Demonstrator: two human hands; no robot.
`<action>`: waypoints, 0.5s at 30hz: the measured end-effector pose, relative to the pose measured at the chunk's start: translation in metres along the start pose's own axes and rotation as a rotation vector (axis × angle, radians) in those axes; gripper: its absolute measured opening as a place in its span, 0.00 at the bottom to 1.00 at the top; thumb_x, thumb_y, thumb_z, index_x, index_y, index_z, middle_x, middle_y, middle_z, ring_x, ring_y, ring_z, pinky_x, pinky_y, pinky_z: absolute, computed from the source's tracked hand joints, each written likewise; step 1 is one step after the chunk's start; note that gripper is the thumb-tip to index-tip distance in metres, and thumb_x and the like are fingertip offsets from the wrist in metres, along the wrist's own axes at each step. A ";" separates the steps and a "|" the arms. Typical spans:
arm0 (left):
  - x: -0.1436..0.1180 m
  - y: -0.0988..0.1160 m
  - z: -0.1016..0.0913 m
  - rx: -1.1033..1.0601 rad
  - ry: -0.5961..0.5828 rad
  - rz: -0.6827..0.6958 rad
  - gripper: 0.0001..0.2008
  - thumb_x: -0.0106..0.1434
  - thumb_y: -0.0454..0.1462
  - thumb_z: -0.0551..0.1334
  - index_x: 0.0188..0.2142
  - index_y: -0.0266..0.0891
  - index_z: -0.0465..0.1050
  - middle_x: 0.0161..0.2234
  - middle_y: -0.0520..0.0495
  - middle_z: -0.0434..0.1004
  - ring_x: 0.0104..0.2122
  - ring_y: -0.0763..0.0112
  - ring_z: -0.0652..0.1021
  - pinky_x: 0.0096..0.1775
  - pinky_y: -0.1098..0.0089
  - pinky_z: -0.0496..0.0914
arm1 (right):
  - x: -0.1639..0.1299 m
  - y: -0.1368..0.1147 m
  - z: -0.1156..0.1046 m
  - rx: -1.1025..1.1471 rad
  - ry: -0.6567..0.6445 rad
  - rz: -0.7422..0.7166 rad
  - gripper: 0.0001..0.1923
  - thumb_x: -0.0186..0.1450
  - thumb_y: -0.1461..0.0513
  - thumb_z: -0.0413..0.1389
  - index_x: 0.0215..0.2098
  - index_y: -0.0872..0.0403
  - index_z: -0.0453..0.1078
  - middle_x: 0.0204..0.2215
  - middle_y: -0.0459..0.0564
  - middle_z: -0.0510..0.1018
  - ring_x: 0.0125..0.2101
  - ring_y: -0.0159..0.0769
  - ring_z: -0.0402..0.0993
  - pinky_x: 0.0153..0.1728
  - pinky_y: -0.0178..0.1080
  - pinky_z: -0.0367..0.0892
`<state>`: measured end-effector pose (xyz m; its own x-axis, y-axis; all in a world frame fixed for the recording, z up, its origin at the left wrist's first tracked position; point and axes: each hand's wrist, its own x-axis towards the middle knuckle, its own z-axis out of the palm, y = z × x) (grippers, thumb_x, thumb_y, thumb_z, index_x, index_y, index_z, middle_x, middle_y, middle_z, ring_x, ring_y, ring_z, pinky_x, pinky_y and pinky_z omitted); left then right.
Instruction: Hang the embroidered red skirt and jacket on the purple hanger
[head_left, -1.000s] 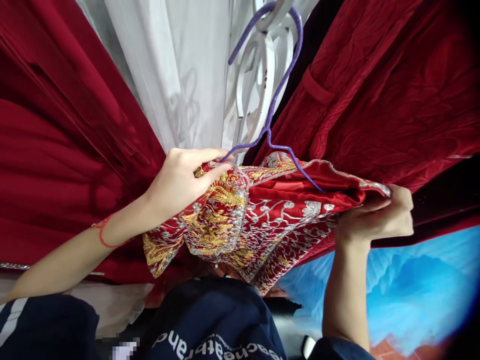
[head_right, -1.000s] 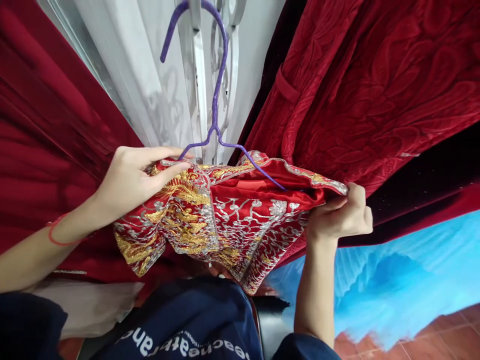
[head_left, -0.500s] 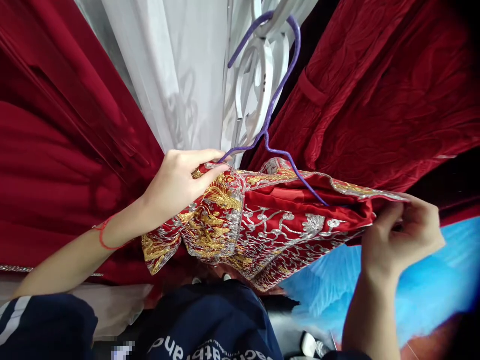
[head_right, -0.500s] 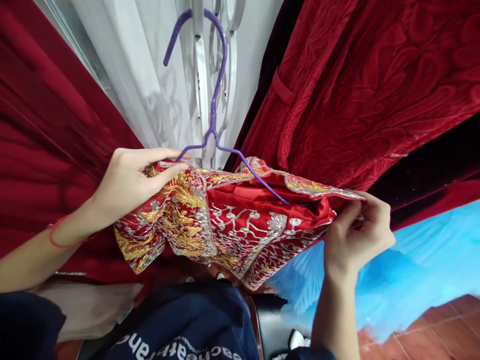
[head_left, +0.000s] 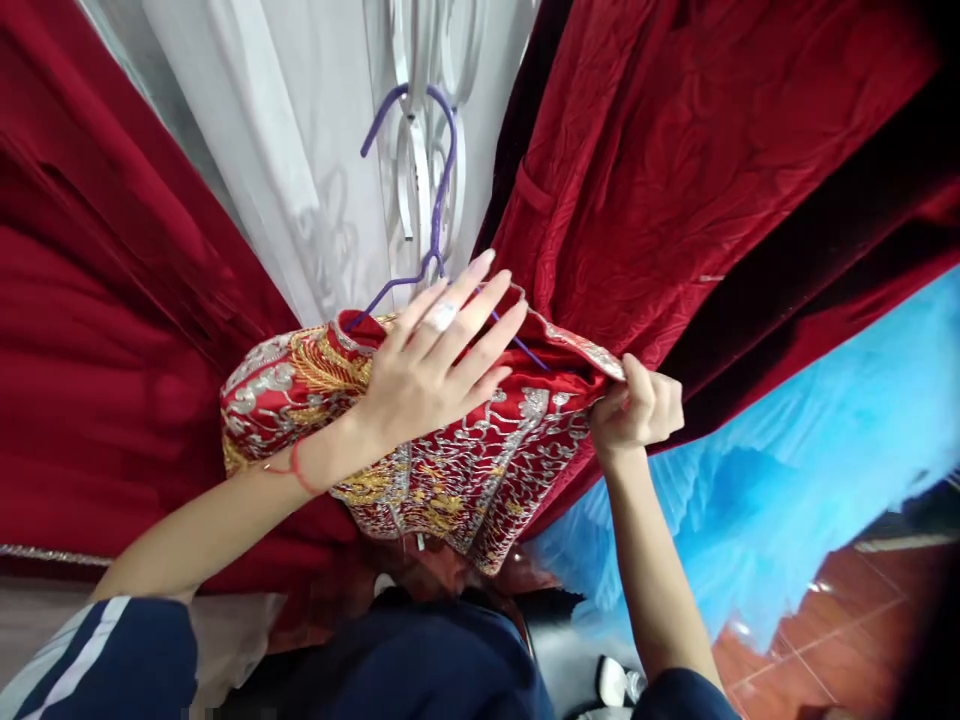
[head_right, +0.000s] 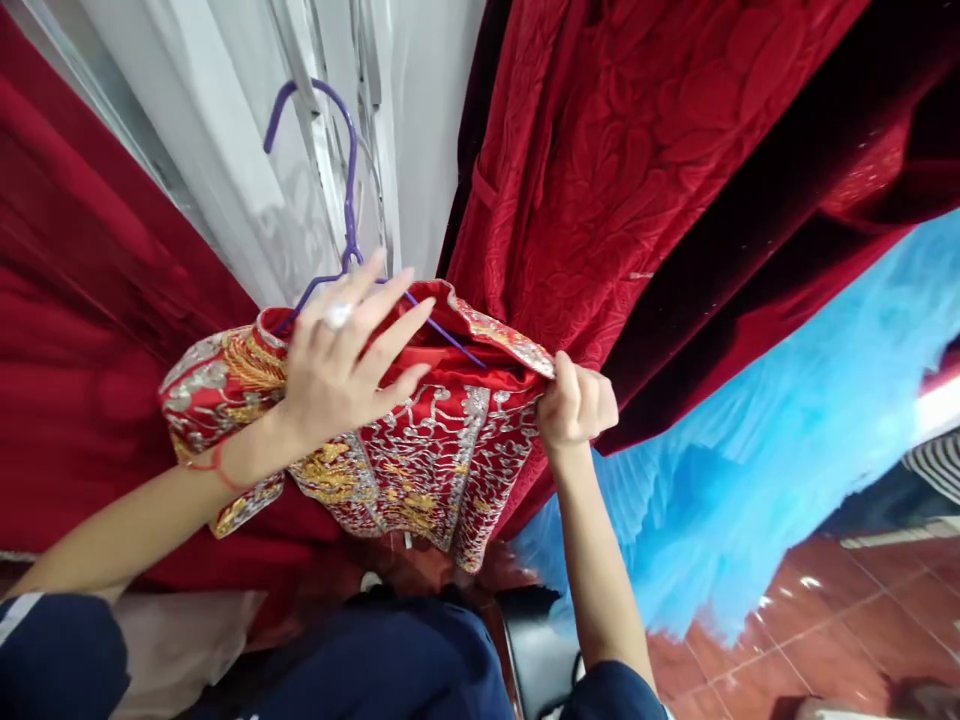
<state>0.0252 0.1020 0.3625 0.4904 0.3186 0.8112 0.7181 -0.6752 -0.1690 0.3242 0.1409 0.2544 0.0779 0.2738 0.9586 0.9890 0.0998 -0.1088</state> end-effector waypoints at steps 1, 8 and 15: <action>0.009 0.005 0.008 0.003 -0.039 0.016 0.31 0.68 0.45 0.59 0.67 0.41 0.57 0.66 0.39 0.63 0.68 0.50 0.60 0.66 0.47 0.55 | -0.001 0.005 0.000 0.034 -0.036 -0.033 0.29 0.72 0.51 0.37 0.38 0.56 0.77 0.27 0.58 0.74 0.30 0.42 0.74 0.36 0.47 0.69; 0.039 0.014 0.023 0.029 -0.192 -0.167 0.29 0.63 0.51 0.64 0.57 0.37 0.71 0.51 0.36 0.76 0.54 0.46 0.72 0.58 0.44 0.60 | 0.008 0.032 -0.035 0.339 -0.351 -0.244 0.17 0.72 0.60 0.46 0.49 0.51 0.76 0.35 0.56 0.80 0.35 0.40 0.76 0.39 0.43 0.72; 0.046 0.026 0.018 -0.013 -0.212 -0.289 0.12 0.63 0.46 0.64 0.33 0.40 0.81 0.31 0.45 0.78 0.48 0.48 0.73 0.55 0.43 0.60 | 0.008 0.009 -0.053 0.519 -0.293 0.102 0.18 0.70 0.59 0.48 0.53 0.57 0.70 0.39 0.56 0.79 0.35 0.38 0.75 0.39 0.41 0.71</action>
<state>0.0749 0.1112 0.3854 0.3607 0.6272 0.6903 0.8364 -0.5451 0.0582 0.3408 0.0934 0.2750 0.0588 0.5512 0.8323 0.7824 0.4923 -0.3814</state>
